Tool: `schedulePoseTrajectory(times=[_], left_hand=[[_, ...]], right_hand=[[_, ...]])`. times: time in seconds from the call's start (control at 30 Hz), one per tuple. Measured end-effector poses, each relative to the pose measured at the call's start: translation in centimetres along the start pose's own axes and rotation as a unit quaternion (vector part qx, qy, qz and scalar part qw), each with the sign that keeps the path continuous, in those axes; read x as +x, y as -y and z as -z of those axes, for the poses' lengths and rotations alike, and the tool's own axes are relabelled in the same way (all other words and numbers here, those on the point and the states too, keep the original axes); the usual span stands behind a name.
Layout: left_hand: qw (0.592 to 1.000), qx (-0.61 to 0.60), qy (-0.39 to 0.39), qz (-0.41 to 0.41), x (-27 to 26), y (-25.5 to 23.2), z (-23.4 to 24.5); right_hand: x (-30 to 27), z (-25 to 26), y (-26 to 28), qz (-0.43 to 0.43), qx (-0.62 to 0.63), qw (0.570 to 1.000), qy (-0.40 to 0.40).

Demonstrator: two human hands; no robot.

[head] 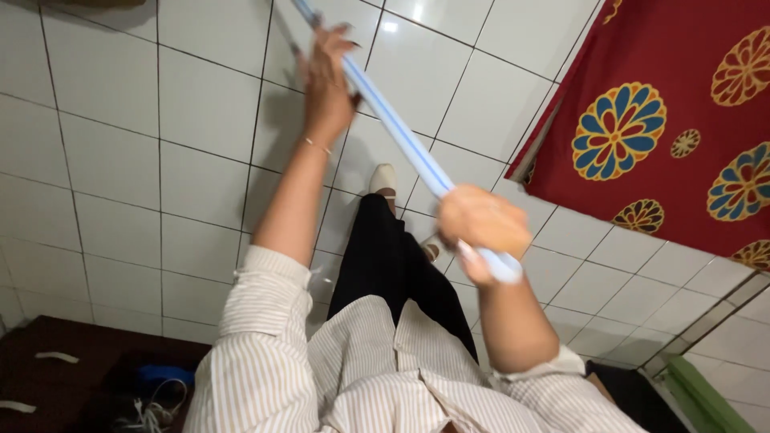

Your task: Mopping the white tiled floor in a bedroom area.

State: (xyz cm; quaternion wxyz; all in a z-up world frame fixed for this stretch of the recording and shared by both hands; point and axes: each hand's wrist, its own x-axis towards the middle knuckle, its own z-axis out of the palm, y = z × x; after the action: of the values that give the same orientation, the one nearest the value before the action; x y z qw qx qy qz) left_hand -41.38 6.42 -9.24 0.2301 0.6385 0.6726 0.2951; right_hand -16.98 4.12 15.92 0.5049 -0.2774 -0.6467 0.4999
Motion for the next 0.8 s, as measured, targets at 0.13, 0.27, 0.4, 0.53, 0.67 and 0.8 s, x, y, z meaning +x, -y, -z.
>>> schedulePoseTrajectory(times=[0.13, 0.27, 0.4, 0.53, 0.67, 0.8], left_hand=[[0.992, 0.126, -0.002, 0.013, 0.5, 6.6, 0.9], [0.992, 0.127, 0.000, -0.019, -1.9, 7.2, -1.4], [0.989, 0.097, 0.031, -0.105, -6.1, 2.5, -4.1], [0.980, 0.072, 0.094, -0.159, -11.1, -6.4, -9.1], [0.965, -0.015, 0.172, -0.199, -17.5, -17.0, -15.0], [0.940, -0.083, 0.212, -0.255, -23.2, -26.8, -21.1]], right_hand=[[-0.7, -2.3, -6.7, 0.056, 0.039, 0.993, 0.097], [-4.9, -1.8, -6.9, 0.060, 0.056, 0.993, 0.081], [-10.4, 2.5, -2.0, 0.049, 0.025, 0.998, 0.044], [-18.2, 6.8, 6.5, -0.025, -0.025, 0.998, -0.061], [-27.2, 10.2, 14.6, -0.042, -0.071, 0.977, -0.196], [-35.8, 12.3, 20.5, 0.003, -0.160, 0.944, -0.290]])
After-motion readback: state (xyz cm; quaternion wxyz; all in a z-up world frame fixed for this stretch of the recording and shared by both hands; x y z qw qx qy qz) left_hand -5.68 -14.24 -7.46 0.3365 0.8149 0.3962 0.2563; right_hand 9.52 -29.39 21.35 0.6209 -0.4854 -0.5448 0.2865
